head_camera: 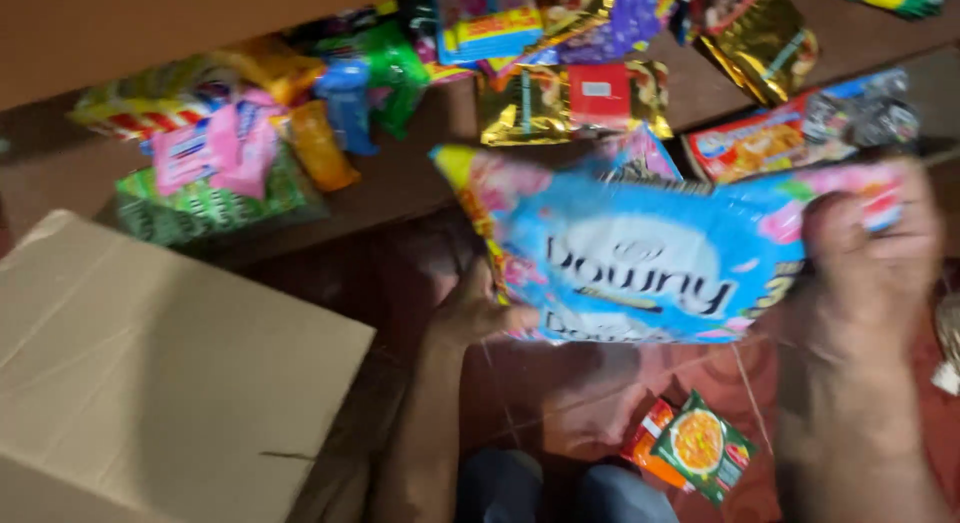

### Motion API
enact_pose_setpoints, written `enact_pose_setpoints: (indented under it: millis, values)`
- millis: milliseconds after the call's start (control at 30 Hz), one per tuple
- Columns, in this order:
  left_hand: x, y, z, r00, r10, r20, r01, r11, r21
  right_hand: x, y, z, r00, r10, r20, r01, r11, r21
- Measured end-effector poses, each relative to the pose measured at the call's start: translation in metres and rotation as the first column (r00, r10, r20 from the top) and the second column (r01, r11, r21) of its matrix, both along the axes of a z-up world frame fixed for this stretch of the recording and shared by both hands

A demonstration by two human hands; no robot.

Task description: The person sorts through various packaged goods and containers in a box and on low shelves by hand, moving items between the box and the floor.

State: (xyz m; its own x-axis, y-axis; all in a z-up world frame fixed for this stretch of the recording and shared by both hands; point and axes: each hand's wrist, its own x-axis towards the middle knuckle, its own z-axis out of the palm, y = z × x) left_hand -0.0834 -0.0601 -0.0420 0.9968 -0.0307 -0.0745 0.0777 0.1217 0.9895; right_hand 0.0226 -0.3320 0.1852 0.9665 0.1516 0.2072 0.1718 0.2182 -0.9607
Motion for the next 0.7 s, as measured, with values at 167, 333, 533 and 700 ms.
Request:
enact_pose_setpoints:
  millis: [167, 333, 533, 700]
  values:
    - [0.012, -0.054, 0.052, 0.938, -0.342, 0.058, 0.334, 0.845, -0.417, -0.010, -0.038, 0.025, 0.971, -0.235, 0.034, 0.237, 0.959, -0.154]
    - [0.011, -0.096, 0.040, 0.943, -0.299, -0.149, 0.286, 0.953, -0.103, -0.030, -0.123, 0.006, 0.967, -0.251, -0.046, 0.235, 0.946, -0.224]
    - [-0.043, -0.124, -0.050, 0.840, -0.398, -0.368, 0.218, 0.870, -0.443, -0.072, -0.142, -0.098, 0.674, -0.583, -0.455, 0.211, 0.742, -0.637]
    - [-0.095, -0.145, -0.221, 0.835, -0.013, -0.550, 0.162, 0.961, 0.225, -0.063, -0.182, -0.286, 0.818, -0.415, -0.399, 0.108, 0.792, -0.601]
